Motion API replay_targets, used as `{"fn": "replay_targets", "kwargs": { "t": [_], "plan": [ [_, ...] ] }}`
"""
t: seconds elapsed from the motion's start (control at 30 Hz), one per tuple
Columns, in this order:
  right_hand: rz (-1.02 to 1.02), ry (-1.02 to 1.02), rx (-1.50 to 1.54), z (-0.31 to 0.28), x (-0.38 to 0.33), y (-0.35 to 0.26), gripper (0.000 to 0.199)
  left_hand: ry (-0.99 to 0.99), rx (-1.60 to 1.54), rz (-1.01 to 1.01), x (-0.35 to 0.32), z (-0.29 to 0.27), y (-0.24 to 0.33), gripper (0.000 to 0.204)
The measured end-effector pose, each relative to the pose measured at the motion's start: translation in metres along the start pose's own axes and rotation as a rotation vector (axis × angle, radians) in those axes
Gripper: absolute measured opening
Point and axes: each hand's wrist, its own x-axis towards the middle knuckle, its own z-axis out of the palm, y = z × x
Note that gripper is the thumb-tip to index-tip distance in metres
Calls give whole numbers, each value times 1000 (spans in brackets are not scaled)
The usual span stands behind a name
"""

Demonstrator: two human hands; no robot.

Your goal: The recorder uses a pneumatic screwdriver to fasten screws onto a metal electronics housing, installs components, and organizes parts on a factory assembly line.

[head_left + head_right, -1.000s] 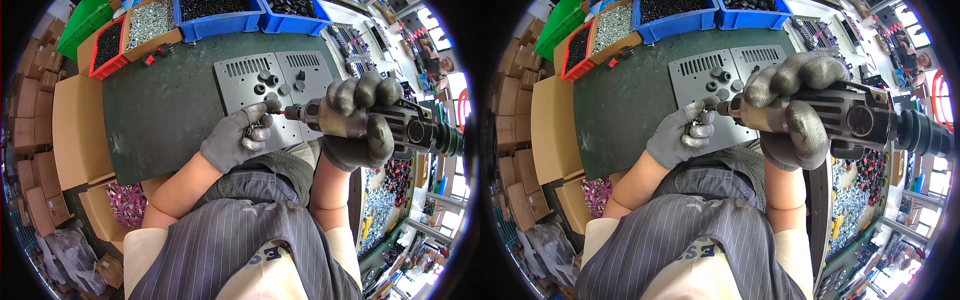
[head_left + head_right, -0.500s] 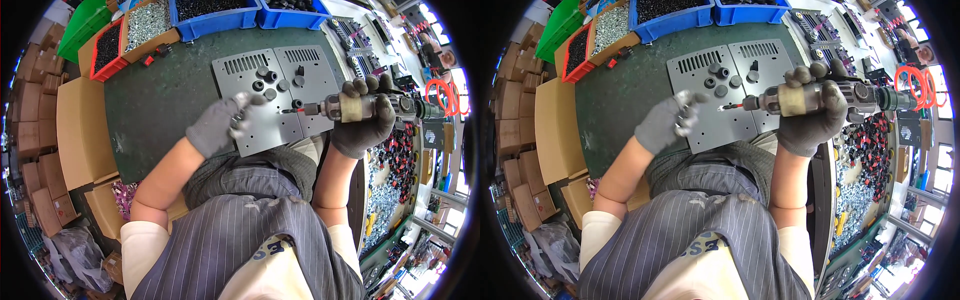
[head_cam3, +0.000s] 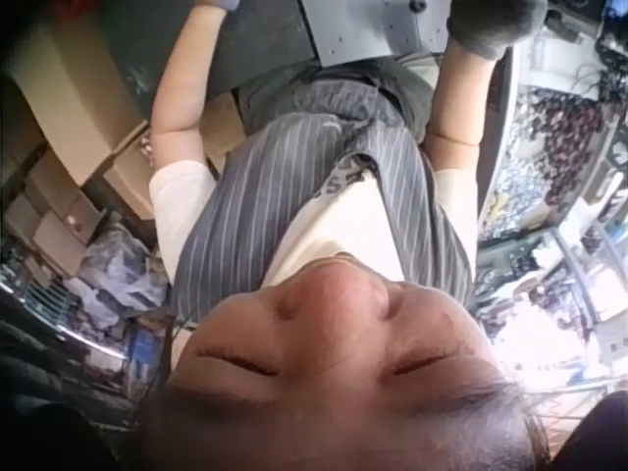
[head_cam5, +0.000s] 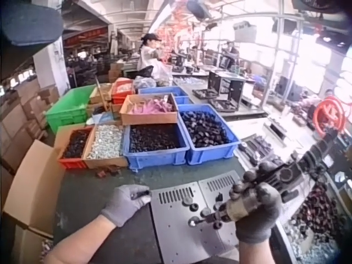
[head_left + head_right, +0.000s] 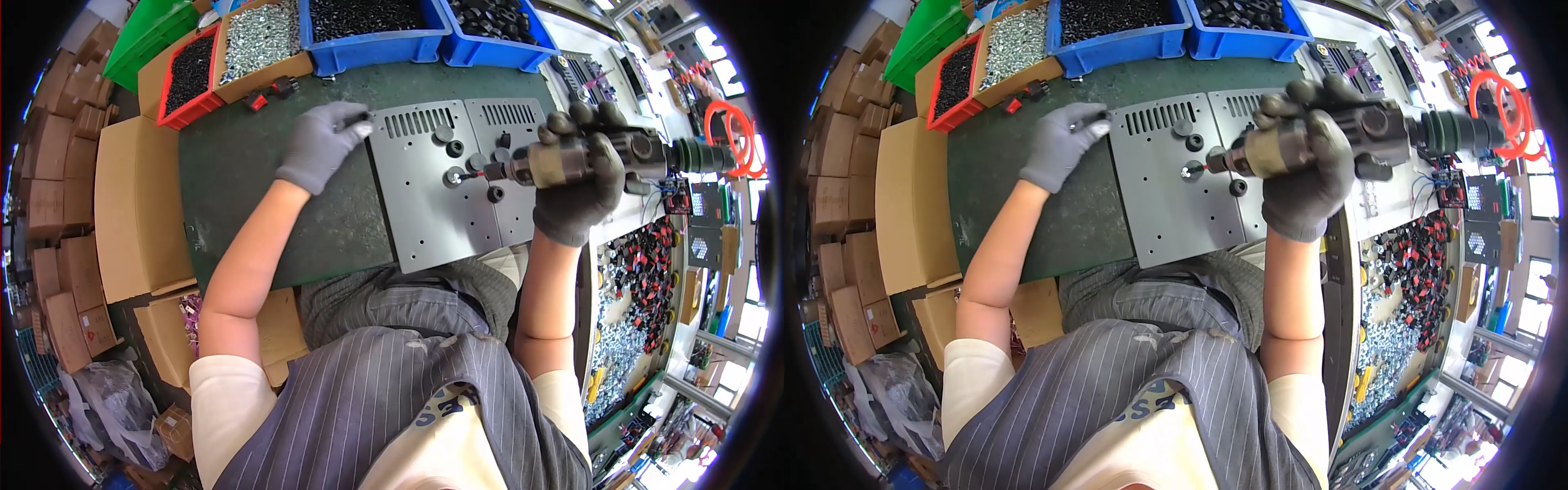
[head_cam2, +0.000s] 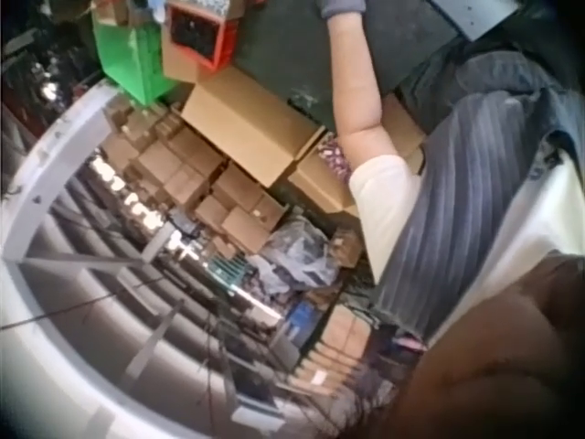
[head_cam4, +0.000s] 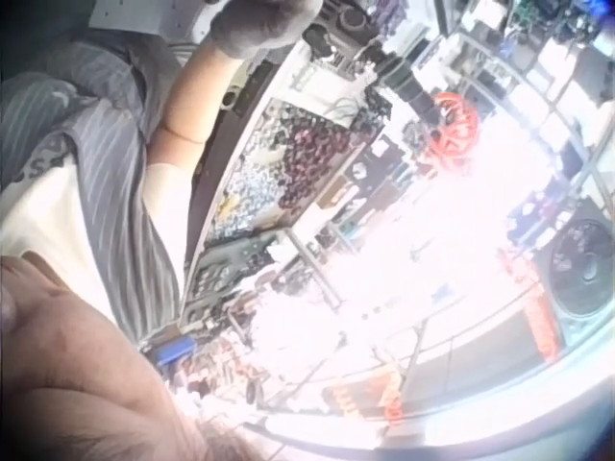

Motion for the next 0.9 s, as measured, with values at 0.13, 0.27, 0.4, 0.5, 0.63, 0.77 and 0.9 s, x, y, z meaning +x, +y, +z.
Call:
{"fn": "replay_targets", "kwargs": {
  "t": [0.13,0.27,0.4,0.5,0.63,0.77,0.9],
  "plan": [
    [40,-58,-9,18,28,40,39,27,-59,-16,-3,-13,5,31],
    [31,-61,-106,46,47,77,32,-85,-40,72,1,1,-1,34],
    [130,-163,-235,65,50,101,31,-172,146,80,5,12,-3,33],
    [221,-208,-274,79,49,108,30,-152,210,124,5,11,2,32],
    [232,-276,-314,83,47,120,31,-149,212,129,5,11,0,30],
    [330,-289,-450,82,48,125,28,-108,225,170,7,14,-2,29],
    [278,-298,-304,85,48,132,26,-111,253,139,9,15,-1,28]
  ]
}}
